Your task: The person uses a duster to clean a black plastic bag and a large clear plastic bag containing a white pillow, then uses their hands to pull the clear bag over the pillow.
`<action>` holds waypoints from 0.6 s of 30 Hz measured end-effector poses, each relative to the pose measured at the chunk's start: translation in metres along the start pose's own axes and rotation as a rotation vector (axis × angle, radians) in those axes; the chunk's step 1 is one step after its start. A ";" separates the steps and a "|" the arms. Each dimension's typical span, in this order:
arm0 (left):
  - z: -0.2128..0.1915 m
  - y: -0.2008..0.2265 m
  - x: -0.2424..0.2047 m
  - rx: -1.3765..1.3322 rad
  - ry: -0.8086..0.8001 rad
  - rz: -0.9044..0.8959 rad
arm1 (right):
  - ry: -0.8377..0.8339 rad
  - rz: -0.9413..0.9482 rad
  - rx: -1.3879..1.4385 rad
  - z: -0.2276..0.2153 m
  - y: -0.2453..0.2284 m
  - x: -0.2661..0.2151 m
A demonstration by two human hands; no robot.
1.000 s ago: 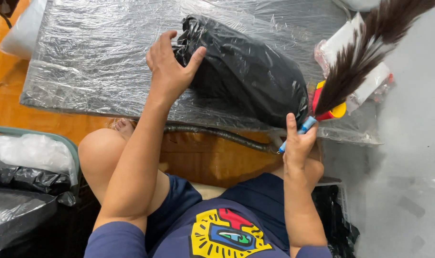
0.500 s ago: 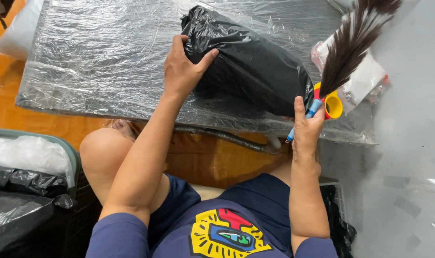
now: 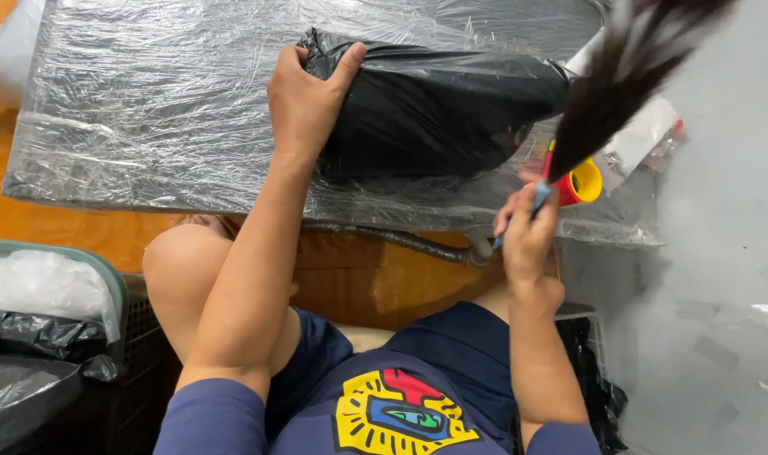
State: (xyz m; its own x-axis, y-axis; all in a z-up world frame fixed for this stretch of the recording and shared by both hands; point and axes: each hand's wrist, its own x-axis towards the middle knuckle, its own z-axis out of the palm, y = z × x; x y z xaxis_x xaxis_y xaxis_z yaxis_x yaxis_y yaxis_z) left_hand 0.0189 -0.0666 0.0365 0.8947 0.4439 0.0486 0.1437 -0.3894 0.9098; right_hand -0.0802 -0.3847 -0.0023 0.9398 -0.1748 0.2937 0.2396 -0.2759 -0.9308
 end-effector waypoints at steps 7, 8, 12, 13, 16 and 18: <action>0.011 -0.016 0.015 -0.012 0.041 0.068 | 0.134 0.229 0.168 -0.001 0.064 -0.107; 0.013 -0.018 0.017 -0.008 0.059 0.088 | 0.075 0.293 0.102 0.001 0.079 -0.127; 0.022 -0.033 0.028 0.005 0.117 0.148 | -0.266 0.237 -0.406 -0.001 0.079 -0.170; 0.021 -0.030 0.025 0.005 0.116 0.149 | -0.265 0.238 -0.406 -0.002 0.080 -0.164; 0.015 -0.027 0.021 -0.028 0.084 0.132 | -0.012 0.204 0.015 0.000 0.076 -0.148; 0.015 -0.026 0.022 -0.037 0.073 0.134 | 0.060 0.232 0.092 0.005 0.067 -0.133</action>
State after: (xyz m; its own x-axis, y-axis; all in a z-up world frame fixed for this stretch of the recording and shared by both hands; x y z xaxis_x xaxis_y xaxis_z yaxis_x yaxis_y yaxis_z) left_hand 0.0413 -0.0591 0.0074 0.8714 0.4481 0.1997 0.0081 -0.4201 0.9074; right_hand -0.1877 -0.3754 -0.1046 0.9567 -0.2799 0.0795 0.0428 -0.1350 -0.9899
